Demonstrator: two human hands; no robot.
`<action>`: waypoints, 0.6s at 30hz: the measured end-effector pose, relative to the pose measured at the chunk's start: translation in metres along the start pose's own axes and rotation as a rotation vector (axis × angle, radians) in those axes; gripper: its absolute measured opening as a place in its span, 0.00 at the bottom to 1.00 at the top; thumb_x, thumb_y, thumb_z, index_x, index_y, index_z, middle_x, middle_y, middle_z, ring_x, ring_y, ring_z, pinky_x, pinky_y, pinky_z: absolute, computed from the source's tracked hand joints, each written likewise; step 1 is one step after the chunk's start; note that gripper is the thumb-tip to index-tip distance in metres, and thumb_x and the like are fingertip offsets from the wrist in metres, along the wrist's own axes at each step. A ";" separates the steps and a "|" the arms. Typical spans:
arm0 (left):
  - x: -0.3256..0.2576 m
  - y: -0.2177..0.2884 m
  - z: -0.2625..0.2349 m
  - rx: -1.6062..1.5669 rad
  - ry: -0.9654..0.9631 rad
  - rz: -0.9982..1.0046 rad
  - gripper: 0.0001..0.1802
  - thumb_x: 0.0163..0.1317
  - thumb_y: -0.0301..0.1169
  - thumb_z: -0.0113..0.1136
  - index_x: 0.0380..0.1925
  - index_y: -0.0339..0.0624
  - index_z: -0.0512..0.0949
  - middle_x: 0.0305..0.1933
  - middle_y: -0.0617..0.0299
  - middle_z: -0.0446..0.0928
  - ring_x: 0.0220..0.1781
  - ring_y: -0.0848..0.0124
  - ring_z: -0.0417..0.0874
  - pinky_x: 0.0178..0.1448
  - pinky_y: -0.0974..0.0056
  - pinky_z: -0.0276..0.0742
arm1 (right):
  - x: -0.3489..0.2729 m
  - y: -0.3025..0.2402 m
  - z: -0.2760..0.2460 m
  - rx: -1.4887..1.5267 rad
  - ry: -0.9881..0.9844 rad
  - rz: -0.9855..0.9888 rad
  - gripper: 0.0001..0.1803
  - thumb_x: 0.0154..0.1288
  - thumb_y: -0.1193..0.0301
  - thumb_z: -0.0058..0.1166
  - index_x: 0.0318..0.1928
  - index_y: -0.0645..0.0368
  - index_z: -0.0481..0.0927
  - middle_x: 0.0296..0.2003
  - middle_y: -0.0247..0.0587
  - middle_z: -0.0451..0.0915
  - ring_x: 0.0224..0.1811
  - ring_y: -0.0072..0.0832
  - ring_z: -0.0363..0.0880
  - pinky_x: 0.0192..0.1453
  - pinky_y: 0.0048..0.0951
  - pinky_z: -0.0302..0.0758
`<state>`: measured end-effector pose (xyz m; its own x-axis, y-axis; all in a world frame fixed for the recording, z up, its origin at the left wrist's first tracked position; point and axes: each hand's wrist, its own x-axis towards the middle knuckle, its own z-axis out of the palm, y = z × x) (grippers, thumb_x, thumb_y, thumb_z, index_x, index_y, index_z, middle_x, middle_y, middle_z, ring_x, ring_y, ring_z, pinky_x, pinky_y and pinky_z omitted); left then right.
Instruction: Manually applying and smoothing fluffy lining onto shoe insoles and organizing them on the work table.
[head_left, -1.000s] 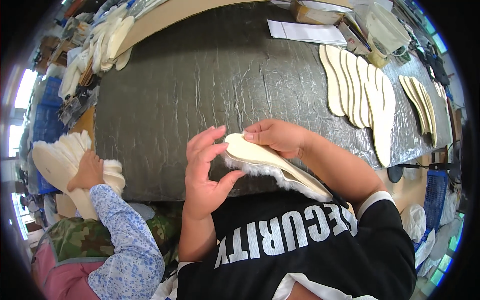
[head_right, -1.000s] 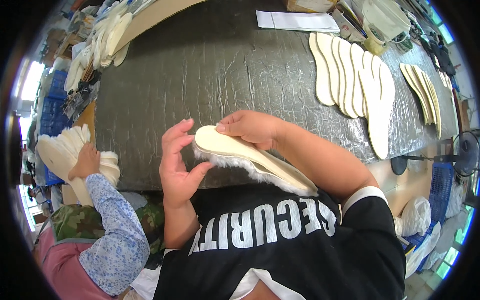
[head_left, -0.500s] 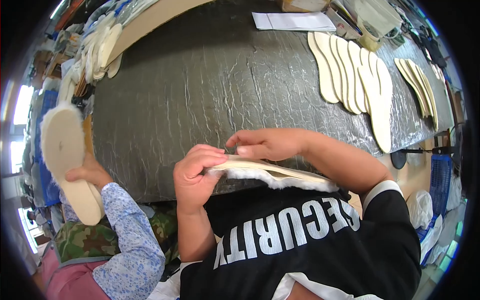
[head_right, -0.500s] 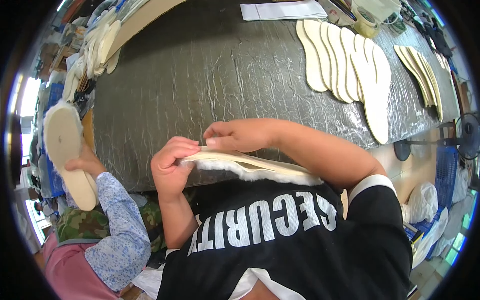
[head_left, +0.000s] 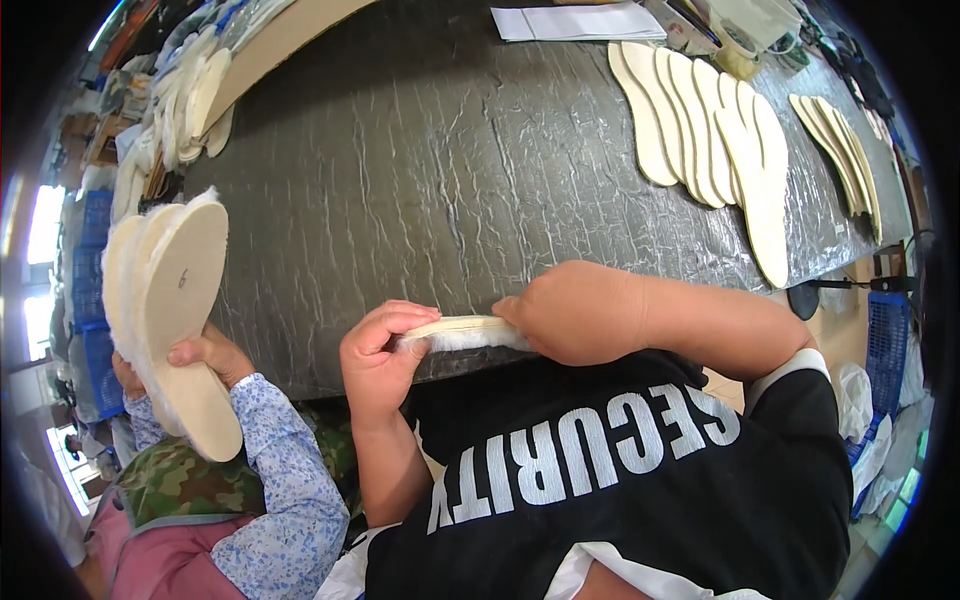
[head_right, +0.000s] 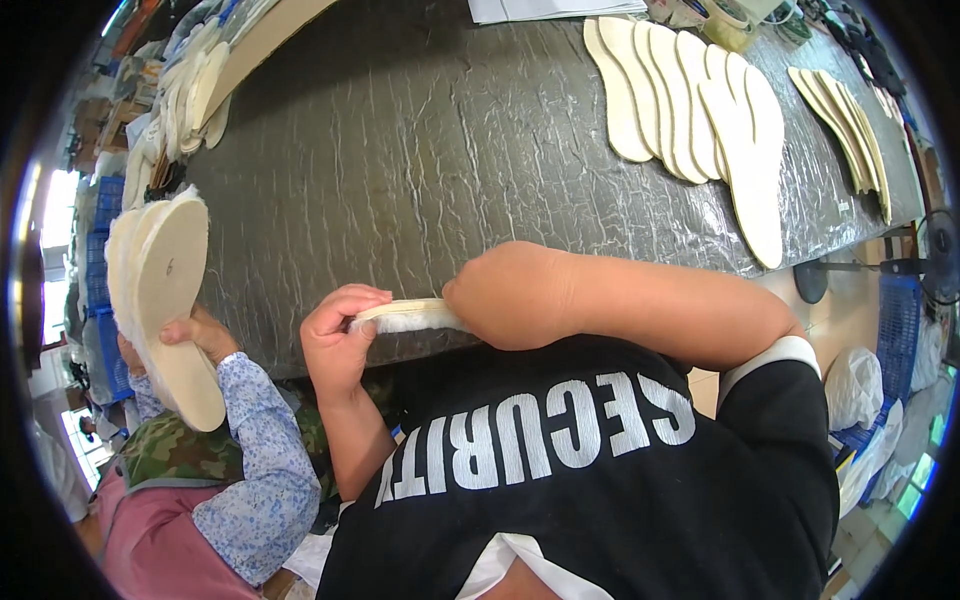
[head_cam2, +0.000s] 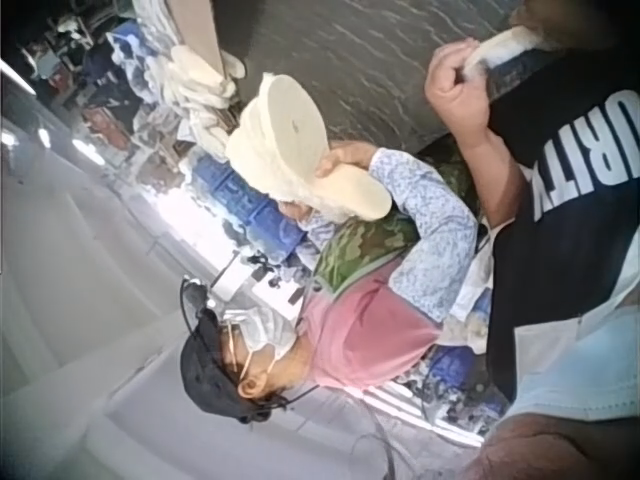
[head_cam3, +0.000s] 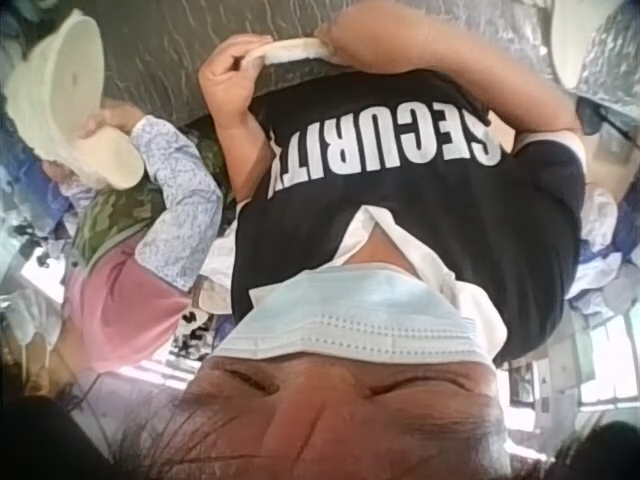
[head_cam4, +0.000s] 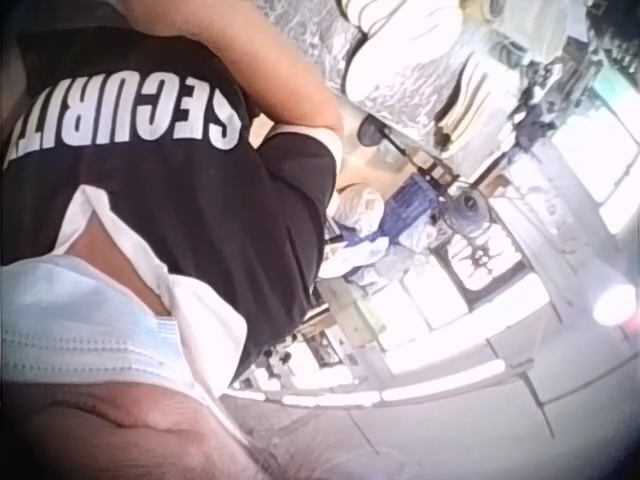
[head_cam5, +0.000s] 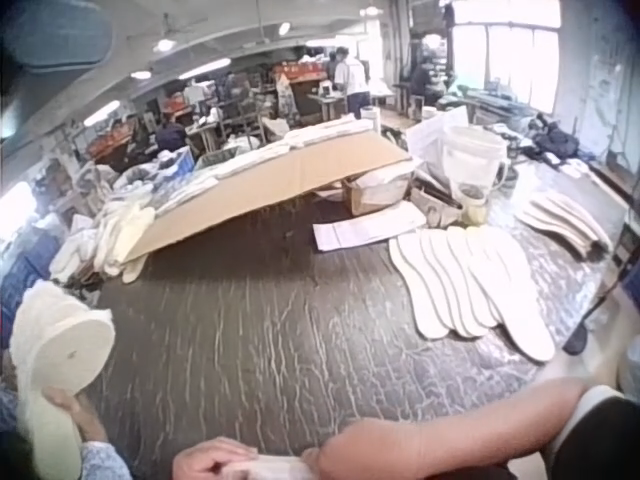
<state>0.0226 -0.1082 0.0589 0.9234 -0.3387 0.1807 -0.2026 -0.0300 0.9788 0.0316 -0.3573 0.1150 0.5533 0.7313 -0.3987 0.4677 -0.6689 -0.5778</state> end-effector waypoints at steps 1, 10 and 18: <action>-0.001 0.005 0.002 0.002 0.001 -0.001 0.12 0.44 0.16 0.67 0.32 0.32 0.80 0.36 0.52 0.82 0.44 0.63 0.82 0.49 0.63 0.76 | 0.001 0.000 0.000 0.001 0.000 -0.002 0.15 0.59 0.72 0.51 0.45 0.67 0.74 0.26 0.55 0.80 0.31 0.50 0.81 0.37 0.47 0.76; 0.009 0.022 0.011 0.615 -0.105 0.242 0.11 0.43 0.28 0.70 0.30 0.44 0.83 0.32 0.63 0.83 0.42 0.64 0.82 0.55 0.54 0.64 | 0.000 0.002 -0.007 -0.073 -0.023 -0.052 0.15 0.60 0.68 0.55 0.44 0.65 0.75 0.26 0.54 0.80 0.33 0.52 0.81 0.38 0.47 0.76; -0.001 0.017 0.008 0.662 0.041 0.313 0.07 0.47 0.26 0.69 0.27 0.45 0.82 0.32 0.64 0.83 0.39 0.64 0.82 0.55 0.55 0.63 | -0.025 0.009 -0.005 -0.197 0.178 0.079 0.24 0.53 0.51 0.63 0.37 0.59 0.77 0.21 0.43 0.79 0.31 0.44 0.81 0.42 0.42 0.75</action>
<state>0.0153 -0.1154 0.0750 0.7985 -0.3896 0.4588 -0.6018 -0.5039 0.6196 0.0251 -0.3821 0.1236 0.6979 0.6524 -0.2956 0.5336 -0.7488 -0.3931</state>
